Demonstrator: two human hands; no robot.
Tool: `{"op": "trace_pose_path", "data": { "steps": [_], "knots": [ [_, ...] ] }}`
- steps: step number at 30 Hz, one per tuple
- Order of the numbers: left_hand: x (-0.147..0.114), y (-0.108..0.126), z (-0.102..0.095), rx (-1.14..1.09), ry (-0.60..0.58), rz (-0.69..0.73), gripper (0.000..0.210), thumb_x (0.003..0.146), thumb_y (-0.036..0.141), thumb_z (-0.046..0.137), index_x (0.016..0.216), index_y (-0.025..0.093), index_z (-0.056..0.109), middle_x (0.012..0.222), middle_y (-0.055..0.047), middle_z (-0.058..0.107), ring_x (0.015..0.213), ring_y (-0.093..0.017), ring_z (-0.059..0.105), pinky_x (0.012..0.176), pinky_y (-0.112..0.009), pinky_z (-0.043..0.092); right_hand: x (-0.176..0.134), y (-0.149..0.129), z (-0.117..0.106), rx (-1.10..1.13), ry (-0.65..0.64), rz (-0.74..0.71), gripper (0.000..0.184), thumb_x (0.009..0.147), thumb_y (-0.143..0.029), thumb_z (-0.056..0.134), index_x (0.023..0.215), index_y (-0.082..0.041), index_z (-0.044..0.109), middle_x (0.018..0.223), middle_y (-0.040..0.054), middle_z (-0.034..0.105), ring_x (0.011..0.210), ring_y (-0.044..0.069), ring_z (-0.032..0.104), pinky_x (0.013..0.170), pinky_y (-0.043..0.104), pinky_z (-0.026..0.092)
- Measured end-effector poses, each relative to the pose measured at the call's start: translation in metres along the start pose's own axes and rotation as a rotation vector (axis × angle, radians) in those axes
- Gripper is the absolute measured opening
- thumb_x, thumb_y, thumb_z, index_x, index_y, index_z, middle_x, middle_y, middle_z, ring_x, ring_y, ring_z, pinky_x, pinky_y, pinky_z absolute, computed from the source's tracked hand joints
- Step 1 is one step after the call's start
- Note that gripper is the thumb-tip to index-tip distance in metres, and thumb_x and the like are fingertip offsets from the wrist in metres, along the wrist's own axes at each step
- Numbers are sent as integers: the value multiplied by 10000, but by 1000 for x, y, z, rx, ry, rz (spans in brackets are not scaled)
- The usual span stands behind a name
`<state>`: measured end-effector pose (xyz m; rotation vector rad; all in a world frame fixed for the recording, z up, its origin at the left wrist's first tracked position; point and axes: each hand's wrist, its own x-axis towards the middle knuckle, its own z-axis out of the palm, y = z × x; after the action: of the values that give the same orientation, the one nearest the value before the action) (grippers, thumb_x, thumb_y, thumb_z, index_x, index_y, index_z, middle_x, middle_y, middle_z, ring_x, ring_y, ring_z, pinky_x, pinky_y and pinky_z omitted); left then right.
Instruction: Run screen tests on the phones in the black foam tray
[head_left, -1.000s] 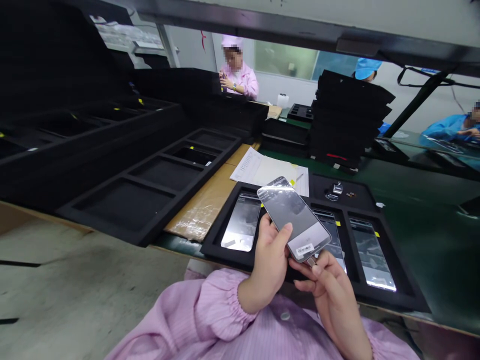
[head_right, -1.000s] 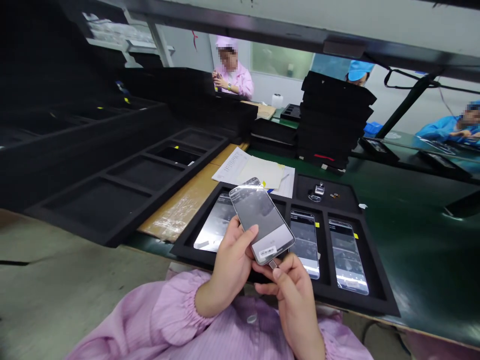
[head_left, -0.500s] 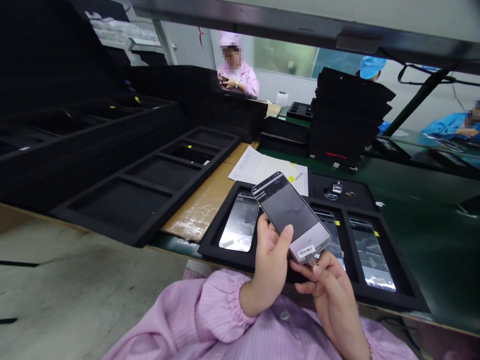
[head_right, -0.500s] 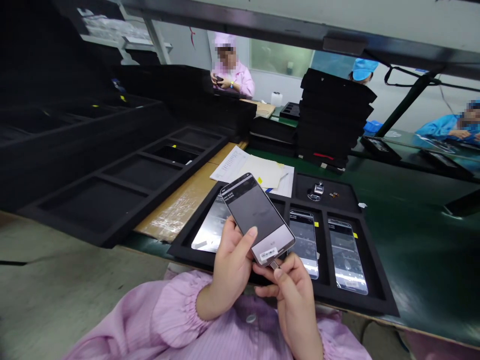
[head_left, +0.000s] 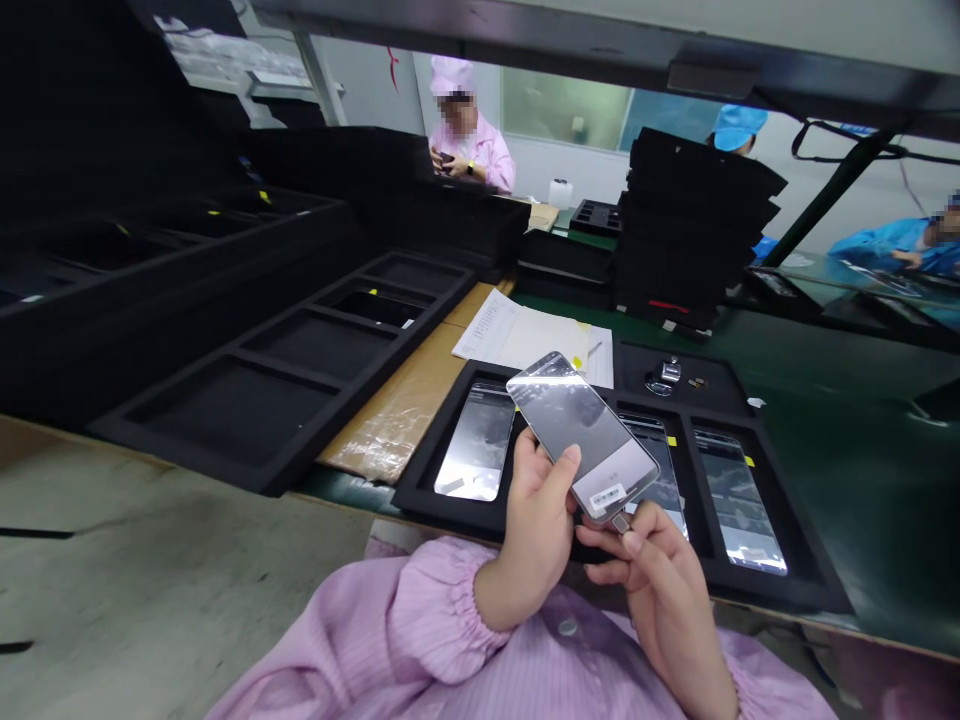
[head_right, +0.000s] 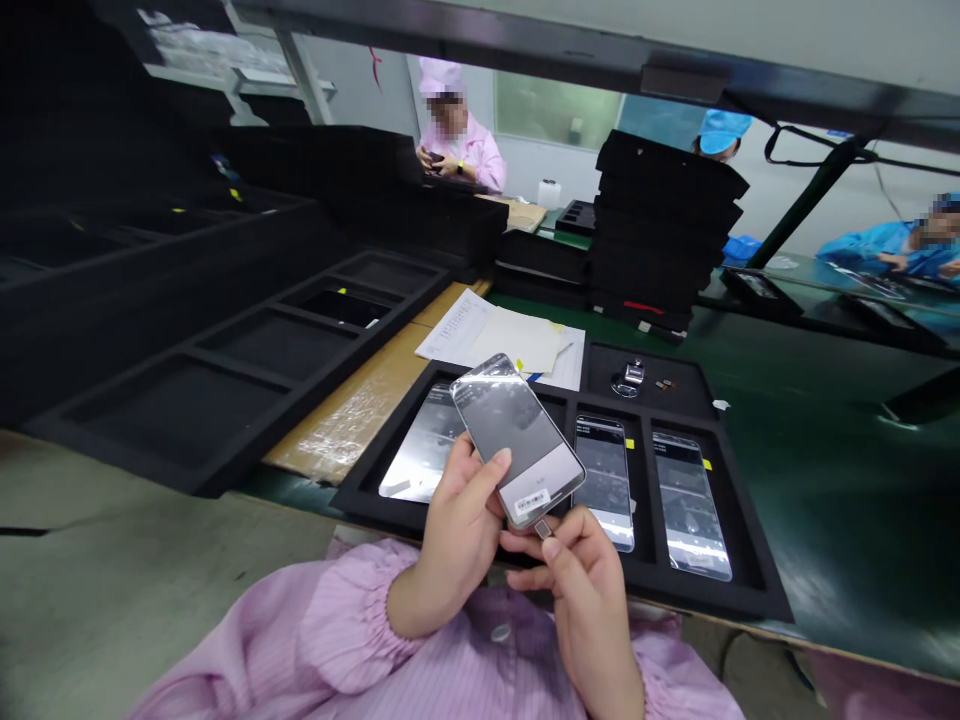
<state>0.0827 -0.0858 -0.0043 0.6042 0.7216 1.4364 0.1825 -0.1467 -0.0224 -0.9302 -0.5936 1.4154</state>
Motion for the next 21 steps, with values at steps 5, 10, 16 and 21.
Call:
{"op": "trace_pose_path", "data": {
  "steps": [5, 10, 16, 21],
  "knots": [
    [0, 0, 2, -1, -18, 13, 355, 868, 288, 687, 1155, 215, 490, 1060, -40, 714, 907, -174, 691, 786, -292, 545, 0, 0, 1, -34, -4, -18, 386, 732, -388, 871, 681, -175, 554, 892, 73, 756, 829, 279, 763, 547, 275, 631],
    [-1, 1, 1, 38, -17, 12, 400, 856, 318, 702, 1174, 226, 479, 1088, -42, 706, 905, -184, 696, 703, -262, 524, 5, 0, -5, -102, -50, 3, 334, 747, -404, 860, 752, -169, 624, 832, 65, 736, 821, 275, 760, 542, 282, 638],
    [-5, -4, 4, 23, -25, -108, 473, 824, 364, 707, 1199, 224, 455, 999, -25, 708, 702, -133, 646, 605, -239, 486, 13, 13, -12, -202, -43, -77, 381, 718, -422, 874, 912, -168, 666, 786, 56, 734, 613, 209, 714, 423, 253, 584],
    [13, 5, -6, 156, -35, -103, 568, 735, 385, 764, 1193, 199, 484, 1021, -52, 723, 853, -200, 692, 764, -315, 532, 26, -8, -27, -559, -148, -85, 311, 789, -446, 796, 886, -170, 692, 693, 28, 700, 560, 154, 658, 400, 184, 466]
  ]
}}
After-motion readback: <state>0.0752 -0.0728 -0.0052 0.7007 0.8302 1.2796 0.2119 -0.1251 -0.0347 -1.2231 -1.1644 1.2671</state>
